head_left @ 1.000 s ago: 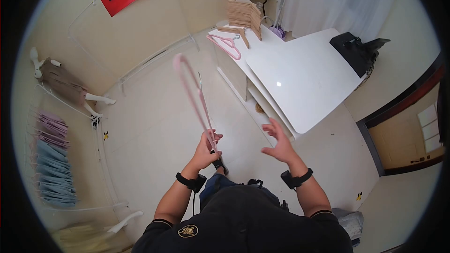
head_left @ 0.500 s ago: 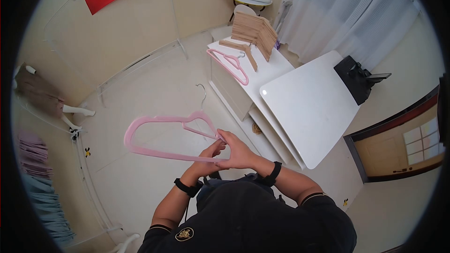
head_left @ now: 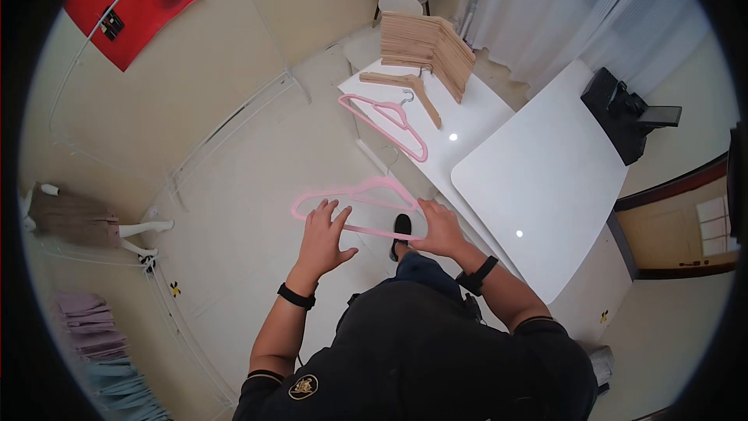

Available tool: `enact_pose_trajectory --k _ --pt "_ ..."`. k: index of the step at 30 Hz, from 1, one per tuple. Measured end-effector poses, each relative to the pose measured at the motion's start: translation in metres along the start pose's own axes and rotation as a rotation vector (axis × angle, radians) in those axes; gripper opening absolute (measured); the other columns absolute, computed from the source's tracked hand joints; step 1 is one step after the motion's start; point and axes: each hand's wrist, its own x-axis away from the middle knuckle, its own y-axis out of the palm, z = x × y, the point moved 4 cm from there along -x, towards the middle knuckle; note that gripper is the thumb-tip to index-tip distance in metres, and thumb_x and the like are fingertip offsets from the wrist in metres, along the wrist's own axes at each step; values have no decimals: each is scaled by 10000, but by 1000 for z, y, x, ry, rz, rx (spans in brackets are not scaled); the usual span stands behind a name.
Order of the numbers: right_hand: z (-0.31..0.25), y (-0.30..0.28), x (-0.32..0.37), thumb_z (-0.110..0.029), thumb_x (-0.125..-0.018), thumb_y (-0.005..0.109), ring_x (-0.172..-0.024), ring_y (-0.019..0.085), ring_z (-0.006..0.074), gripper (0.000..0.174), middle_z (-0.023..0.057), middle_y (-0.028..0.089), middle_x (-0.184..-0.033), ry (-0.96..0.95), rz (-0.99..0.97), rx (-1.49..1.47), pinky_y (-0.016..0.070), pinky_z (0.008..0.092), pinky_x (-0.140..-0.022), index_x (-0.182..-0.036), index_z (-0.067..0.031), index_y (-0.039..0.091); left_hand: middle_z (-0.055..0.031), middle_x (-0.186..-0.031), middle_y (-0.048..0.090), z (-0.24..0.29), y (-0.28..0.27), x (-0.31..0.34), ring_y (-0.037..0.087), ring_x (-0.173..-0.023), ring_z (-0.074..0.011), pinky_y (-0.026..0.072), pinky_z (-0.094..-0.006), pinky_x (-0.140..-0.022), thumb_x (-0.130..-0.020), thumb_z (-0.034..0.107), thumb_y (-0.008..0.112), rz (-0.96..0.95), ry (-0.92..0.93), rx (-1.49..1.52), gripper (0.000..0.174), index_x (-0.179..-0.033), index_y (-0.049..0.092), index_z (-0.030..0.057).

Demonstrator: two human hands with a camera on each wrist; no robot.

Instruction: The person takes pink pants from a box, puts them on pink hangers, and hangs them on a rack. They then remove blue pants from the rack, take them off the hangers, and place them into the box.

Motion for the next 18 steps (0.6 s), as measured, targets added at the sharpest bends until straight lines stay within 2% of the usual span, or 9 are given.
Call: enact_pose_trajectory --k 1,2,3,6,8,9,11,15,18 --pt "8 0 -11 -374 -586 749 -1163 489 320 907 167 500 -1286 23 -29 -8 380 441 -962 -1356 -32 412 -170 -1348 423 -6 -1 -21 377 -1280 -382 349 -542 -1001 -581 255 840 -91 -29 -151 854 -1333 454 132" --pt "17 -2 -23 -374 -586 749 -1163 489 320 907 167 500 -1286 33 -21 -32 380 441 -962 -1356 -32 412 -179 -1435 330 -22 10 -39 289 -1343 -405 313 -580 -1018 -557 277 851 -195 -49 -152 973 -1397 376 152" --pt "24 -1 -37 -372 -590 747 -1167 485 312 905 155 495 -1292 34 -52 5 375 440 -966 -1360 -40 407 -179 -1435 330 -33 14 -59 289 -1343 -405 313 -580 -1018 -557 277 851 -218 -38 -170 973 -1397 376 152" --pt "42 -3 -69 -372 -597 743 -1171 482 300 896 136 491 -1297 24 -101 11 372 436 -969 -1362 -49 405 -165 -1382 397 -64 35 -101 350 -1310 -365 336 -552 -1007 -558 278 848 -312 -70 -325 971 -1392 370 137" --pt "49 -9 -93 -379 -608 737 -1162 485 287 883 121 491 -1289 1 -119 29 386 432 -949 -1359 -53 405 -153 -1287 482 -90 49 -131 445 -1226 -337 383 -491 -973 -538 225 836 -335 -33 -186 942 -1359 394 94" --pt "54 -10 -103 -379 -608 737 -1162 485 287 883 121 491 -1289 11 -122 13 386 432 -949 -1359 -53 405 -153 -1287 482 -95 51 -144 445 -1226 -337 383 -491 -973 -538 225 836 -353 -31 -191 942 -1359 394 94" --pt "63 -9 -122 -370 -605 740 -1146 492 280 888 119 493 -1279 23 -146 20 395 428 -932 -1362 -53 401 -135 -1196 536 -108 59 -166 498 -1146 -314 402 -456 -955 -542 190 815 -482 -122 -183 883 -1325 419 85" --pt "82 5 -152 -352 -605 745 -1132 499 283 891 126 496 -1262 61 -80 49 408 425 -913 -1364 -42 393 -109 -1150 541 -142 78 -213 507 -1119 -306 396 -448 -959 -552 190 809 -467 1 -215 857 -1311 424 99" --pt "96 25 -170 -333 -602 751 -1135 498 292 902 139 493 -1259 180 -94 49 420 424 -903 -1367 -31 382 -110 -1175 530 -162 90 -247 490 -1149 -303 371 -467 -997 -563 176 798 -499 60 -220 824 -1297 430 99"
